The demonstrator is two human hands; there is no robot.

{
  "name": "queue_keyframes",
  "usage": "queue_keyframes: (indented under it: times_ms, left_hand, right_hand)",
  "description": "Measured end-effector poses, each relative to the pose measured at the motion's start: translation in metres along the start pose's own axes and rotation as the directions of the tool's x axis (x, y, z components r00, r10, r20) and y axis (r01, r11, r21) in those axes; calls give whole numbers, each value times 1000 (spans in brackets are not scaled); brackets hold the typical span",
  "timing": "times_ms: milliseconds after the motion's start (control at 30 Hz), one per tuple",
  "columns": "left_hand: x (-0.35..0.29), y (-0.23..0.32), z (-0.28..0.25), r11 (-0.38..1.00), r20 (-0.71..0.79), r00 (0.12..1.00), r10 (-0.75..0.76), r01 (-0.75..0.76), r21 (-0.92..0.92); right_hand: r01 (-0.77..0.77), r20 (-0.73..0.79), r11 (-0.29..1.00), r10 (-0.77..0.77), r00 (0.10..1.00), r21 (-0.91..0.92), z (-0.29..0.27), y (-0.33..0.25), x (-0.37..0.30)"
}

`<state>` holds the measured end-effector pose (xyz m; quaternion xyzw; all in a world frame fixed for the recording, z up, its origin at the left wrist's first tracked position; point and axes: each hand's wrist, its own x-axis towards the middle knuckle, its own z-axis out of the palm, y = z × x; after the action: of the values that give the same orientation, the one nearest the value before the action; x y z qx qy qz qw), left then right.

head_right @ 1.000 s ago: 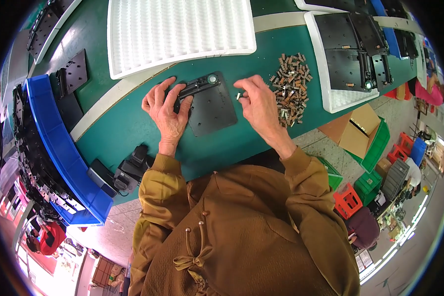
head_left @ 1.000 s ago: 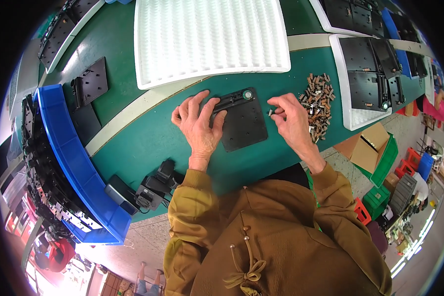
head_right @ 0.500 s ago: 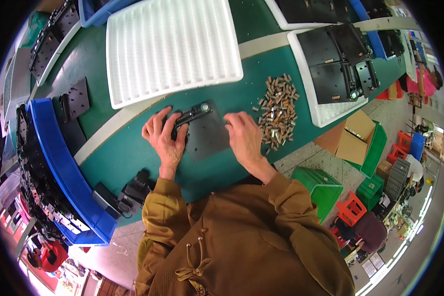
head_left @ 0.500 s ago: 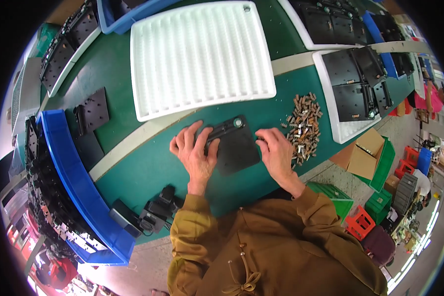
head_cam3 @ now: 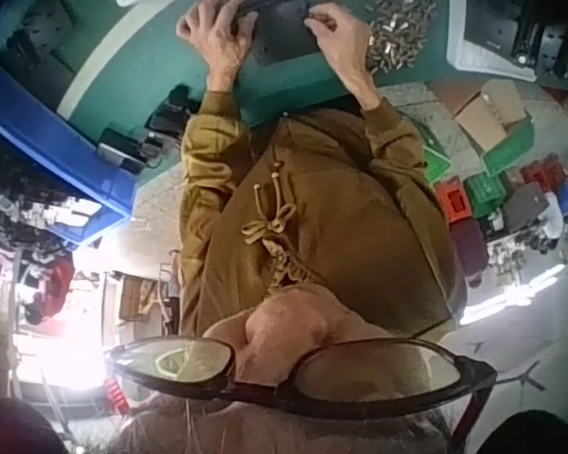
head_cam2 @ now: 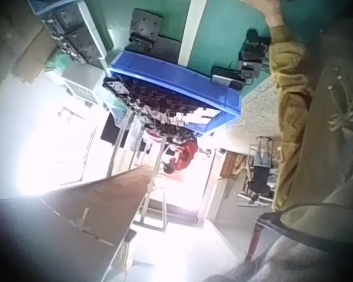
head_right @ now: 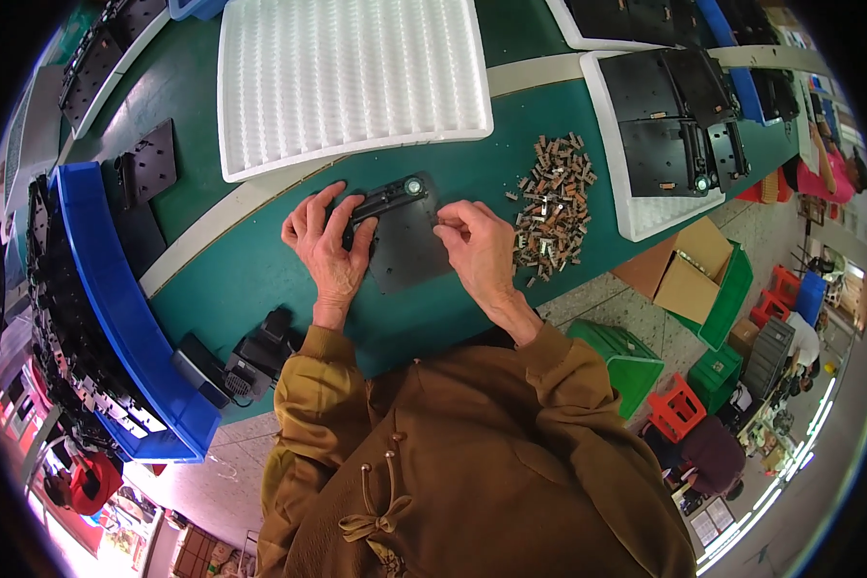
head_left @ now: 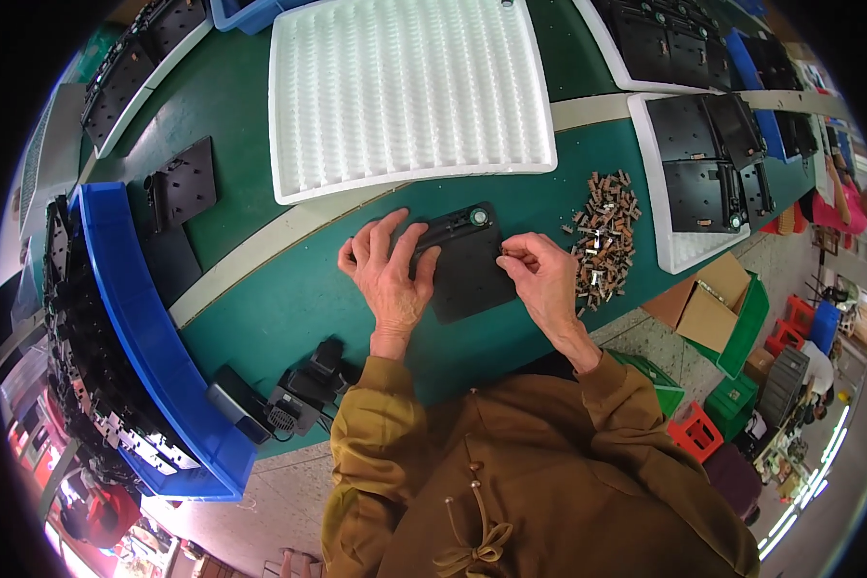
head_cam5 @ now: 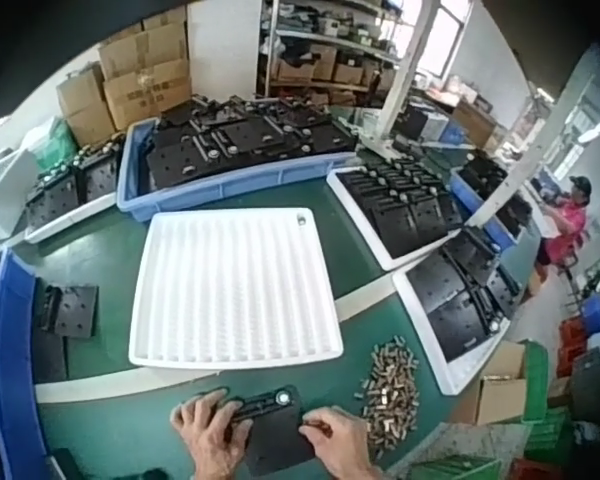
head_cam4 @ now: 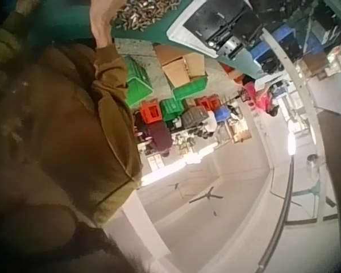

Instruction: The person picks up a black plastic housing, inserts a green component from a tray, and presses a small metal piece into it before placing the assembly onto a stack. They repeat this process and then retrieve more black plastic housings from a blue bin.

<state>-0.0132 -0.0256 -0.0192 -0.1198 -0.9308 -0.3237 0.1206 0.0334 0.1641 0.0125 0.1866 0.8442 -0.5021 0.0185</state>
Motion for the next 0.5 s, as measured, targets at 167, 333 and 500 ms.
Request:
queue_keyframes:
  times_ms: [167,333,500]
  left_hand:
    - [-1,0,-2,1000,3,1000,-9,9,-16]
    - [-2,-2,-2,1000,-14,1000,-8,8,-28]
    - [-2,-3,-1,999,-12,1000,-2,1,-48]
  right_hand:
    - [32,0,999,-32,999,-9,5,-3,2]
    - [93,19,991,-91,996,-92,9,1,-2]
    - [157,8,970,-158,987,-187,11,-3,-2]
